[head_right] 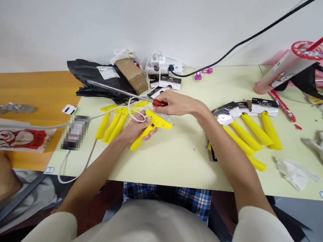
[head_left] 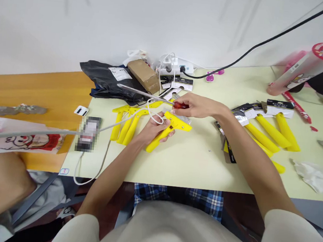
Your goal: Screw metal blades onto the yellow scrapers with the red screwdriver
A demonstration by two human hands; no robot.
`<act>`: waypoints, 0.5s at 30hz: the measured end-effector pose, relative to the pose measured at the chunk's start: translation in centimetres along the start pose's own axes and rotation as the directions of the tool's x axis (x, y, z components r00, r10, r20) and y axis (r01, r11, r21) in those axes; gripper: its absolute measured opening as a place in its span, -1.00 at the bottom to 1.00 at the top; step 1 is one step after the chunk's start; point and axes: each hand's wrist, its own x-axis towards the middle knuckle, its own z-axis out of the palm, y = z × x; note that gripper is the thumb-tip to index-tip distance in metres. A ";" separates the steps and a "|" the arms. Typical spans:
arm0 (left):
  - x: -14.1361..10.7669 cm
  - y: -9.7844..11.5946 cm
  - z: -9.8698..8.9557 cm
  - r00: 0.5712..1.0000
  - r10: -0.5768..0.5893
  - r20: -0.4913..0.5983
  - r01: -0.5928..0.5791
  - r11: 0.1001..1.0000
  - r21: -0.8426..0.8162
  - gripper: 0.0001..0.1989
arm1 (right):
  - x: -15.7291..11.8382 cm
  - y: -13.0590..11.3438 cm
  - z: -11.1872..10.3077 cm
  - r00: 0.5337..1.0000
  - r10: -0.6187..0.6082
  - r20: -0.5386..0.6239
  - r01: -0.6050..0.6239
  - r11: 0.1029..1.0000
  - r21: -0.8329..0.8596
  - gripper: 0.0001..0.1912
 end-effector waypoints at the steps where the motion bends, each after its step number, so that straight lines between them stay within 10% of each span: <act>1: 0.1 0.0 0.1 1.000 0.017 -0.015 -0.017 1.000 -0.016 -0.53 | 0.1 0.1 0.0 1.000 -0.006 -0.021 0.006 1.000 -0.009 -0.61; 15: 0.1 -0.2 0.6 0.995 0.012 -0.098 -0.025 0.992 -0.126 -0.48 | -0.5 -0.4 -0.7 1.000 -0.021 -0.007 0.021 0.998 -0.052 -0.59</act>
